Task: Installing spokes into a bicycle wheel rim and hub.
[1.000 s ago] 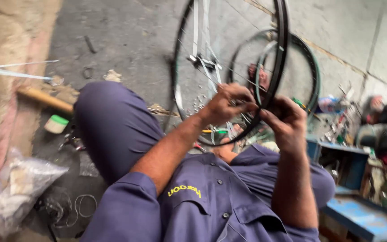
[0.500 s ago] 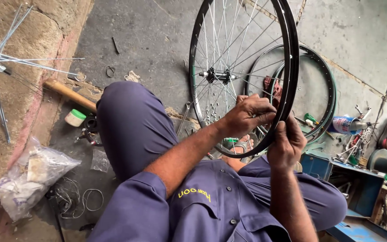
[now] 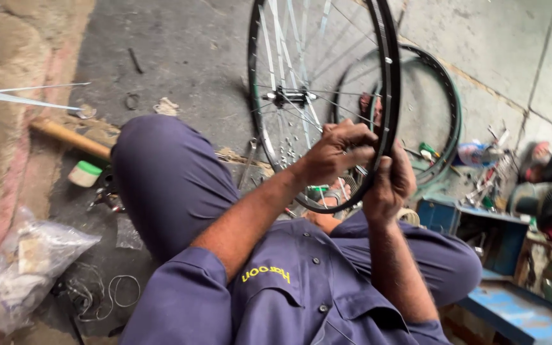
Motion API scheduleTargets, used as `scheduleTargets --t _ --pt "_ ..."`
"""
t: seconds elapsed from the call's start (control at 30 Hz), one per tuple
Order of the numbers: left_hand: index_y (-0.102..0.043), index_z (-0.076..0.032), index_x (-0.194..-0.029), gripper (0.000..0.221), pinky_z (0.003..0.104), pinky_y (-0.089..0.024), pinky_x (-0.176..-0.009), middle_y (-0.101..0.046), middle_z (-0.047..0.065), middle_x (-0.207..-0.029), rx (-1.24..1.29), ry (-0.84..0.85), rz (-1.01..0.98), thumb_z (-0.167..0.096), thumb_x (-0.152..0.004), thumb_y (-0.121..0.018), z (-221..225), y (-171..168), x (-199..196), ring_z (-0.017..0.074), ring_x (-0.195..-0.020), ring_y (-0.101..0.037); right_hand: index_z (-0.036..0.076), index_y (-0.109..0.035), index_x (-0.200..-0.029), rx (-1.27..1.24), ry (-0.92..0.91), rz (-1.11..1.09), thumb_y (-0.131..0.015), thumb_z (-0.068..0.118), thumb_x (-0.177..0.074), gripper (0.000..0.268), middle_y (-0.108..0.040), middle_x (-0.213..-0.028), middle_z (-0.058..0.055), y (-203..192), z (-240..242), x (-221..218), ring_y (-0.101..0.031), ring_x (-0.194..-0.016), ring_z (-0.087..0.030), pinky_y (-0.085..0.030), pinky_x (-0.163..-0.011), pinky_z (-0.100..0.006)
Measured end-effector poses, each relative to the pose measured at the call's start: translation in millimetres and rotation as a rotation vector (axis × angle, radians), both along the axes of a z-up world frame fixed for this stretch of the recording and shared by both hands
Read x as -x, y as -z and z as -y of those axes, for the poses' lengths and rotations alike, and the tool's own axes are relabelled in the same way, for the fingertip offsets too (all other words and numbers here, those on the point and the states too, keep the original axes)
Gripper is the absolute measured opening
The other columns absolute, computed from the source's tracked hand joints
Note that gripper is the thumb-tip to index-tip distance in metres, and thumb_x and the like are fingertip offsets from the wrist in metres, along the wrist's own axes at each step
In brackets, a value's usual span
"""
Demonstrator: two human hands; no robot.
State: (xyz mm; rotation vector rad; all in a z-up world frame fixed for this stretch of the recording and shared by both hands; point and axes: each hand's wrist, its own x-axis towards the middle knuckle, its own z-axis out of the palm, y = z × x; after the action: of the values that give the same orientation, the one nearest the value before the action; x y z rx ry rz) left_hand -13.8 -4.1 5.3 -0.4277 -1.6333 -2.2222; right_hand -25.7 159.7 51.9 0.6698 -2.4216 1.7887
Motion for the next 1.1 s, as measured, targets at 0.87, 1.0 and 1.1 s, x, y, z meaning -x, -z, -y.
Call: scheduleTargets --t 0.87,1.0,1.1 --pt "-0.071 -0.005 -0.111 0.017 0.025 -0.056 -0.082 -0.071 0.000 -0.099 -0.289 0.113 0.084 -0.017 -0.099 -0.076 -12 5 0 0.0064 -0.090 -0.065 0.000 -0.059 -0.120 0.373 -0.103 0.427 -0.070 0.003 -0.103 0.020 -0.070 -0.104 -0.006 -44 -2 2 -0.063 -0.090 -0.009 -0.048 -0.084 -0.021" --pt "-0.069 -0.004 -0.116 0.020 0.027 -0.056 -0.093 -0.070 0.001 -0.108 -0.427 0.146 0.020 -0.014 -0.100 -0.075 -24 3 0 0.0083 -0.104 -0.065 0.001 -0.058 -0.128 0.219 -0.027 0.203 -0.067 0.009 -0.110 0.022 -0.064 -0.097 -0.003 -11 -14 -8 -0.055 -0.083 -0.005 -0.042 -0.076 -0.018" --pt "-0.070 -0.005 -0.118 0.023 0.026 -0.057 -0.087 -0.071 0.000 -0.101 -0.341 0.136 0.142 -0.013 -0.098 -0.074 -26 4 -1 0.0070 -0.097 -0.065 0.002 -0.056 -0.131 0.081 0.064 -0.031 -0.063 0.016 -0.116 0.023 -0.062 -0.106 -0.002 -2 -11 -13 -0.055 -0.089 -0.005 -0.045 -0.081 -0.019"
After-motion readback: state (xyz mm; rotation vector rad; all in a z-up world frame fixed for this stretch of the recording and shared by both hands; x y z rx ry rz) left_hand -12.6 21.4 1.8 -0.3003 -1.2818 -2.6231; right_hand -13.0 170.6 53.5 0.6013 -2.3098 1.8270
